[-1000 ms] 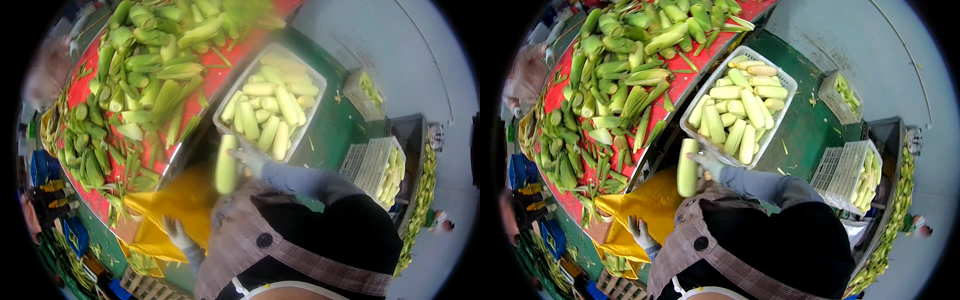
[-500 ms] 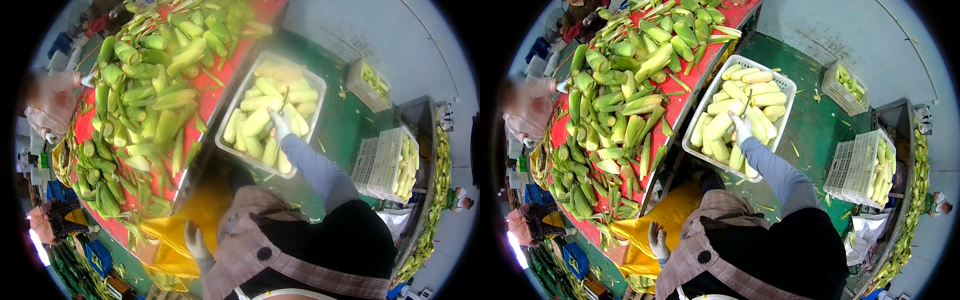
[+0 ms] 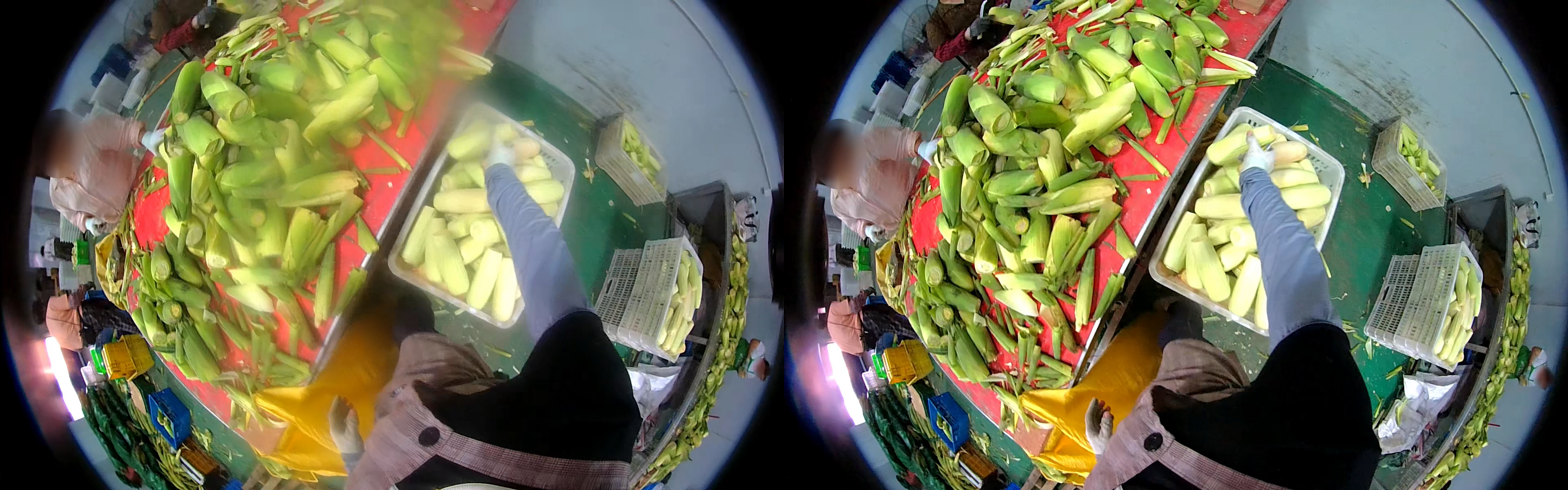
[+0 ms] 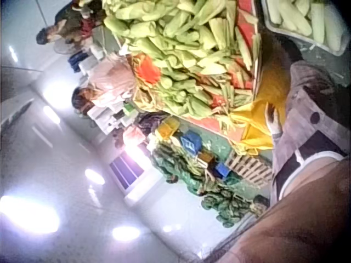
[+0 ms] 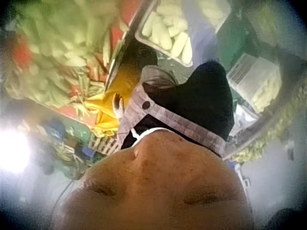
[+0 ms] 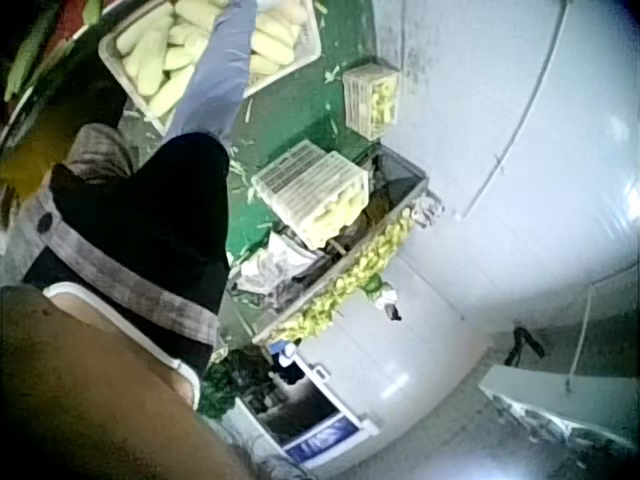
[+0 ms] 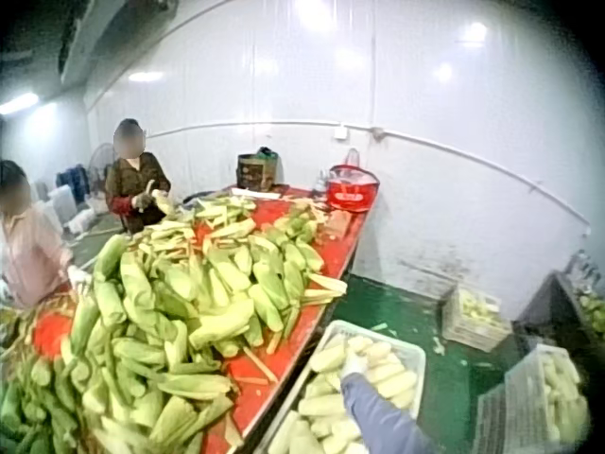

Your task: The person husks corn using a tool to peel back and remove the outer leaves and silk before placing the cleaned ears into a plastic tray.

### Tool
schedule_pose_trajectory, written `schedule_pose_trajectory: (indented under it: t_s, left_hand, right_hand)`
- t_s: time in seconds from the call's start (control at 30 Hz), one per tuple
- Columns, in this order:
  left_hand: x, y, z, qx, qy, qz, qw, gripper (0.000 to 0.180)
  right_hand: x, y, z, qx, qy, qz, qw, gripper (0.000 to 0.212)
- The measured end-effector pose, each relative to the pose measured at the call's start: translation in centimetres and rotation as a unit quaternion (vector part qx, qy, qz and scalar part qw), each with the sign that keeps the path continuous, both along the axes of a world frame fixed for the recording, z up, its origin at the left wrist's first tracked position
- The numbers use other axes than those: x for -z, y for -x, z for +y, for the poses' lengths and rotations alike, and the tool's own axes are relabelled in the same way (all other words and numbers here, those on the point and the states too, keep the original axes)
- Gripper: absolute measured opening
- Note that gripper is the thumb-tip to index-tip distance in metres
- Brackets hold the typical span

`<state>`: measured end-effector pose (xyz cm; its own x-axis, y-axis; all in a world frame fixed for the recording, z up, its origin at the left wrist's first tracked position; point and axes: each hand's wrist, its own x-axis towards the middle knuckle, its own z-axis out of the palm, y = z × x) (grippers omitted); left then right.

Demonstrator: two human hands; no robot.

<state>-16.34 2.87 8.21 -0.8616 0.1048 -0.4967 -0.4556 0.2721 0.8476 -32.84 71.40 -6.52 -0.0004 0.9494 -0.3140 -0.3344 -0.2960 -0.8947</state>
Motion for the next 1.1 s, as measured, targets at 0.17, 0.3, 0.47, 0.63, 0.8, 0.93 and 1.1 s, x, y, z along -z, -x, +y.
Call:
schedule_pose_trajectory:
  t_s: [0.17, 0.3, 0.47, 0.63, 0.8, 0.93, 1.1]
  left_hand:
    - [1.3, 1.8, 2.1, 0.028, -0.004, -0.034, 0.999, 0.058]
    - [2.2, 2.7, 2.3, 0.014, -0.023, -0.048, 0.998, 0.058]
    - [1.7, 3.6, 3.4, -0.011, -0.03, -0.071, 0.997, 0.049]
    - [1.3, 2.9, 4.3, -0.049, -0.018, 0.006, 0.999, 0.05]
    - [1.0, 0.5, 4.3, -0.135, 0.0, 0.052, 0.989, 0.05]
    - [0.1, -0.8, 4.5, -0.281, -0.022, 0.079, 0.956, 0.05]
    - [2.7, -3.8, 5.2, -0.425, -0.081, 0.071, 0.899, 0.05]
  right_hand:
    - [-1.9, 0.7, 6.2, -0.052, -0.202, -0.277, 0.938, 0.074]
    - [1.3, 0.2, 7.0, -0.119, -0.224, -0.411, 0.875, 0.072]
    - [-2.0, 1.4, 0.8, -0.235, -0.216, -0.432, 0.844, 0.048]
    - [-5.0, 7.0, -16.1, -0.534, -0.451, -0.268, 0.663, 0.035]
    - [-14.7, 15.7, -36.2, -0.664, -0.628, -0.171, 0.368, 0.041]
    - [-15.9, 26.9, -45.0, -0.672, -0.537, -0.368, 0.353, 0.066]
    - [-13.4, 32.4, -50.1, -0.691, -0.413, -0.462, 0.372, 0.094]
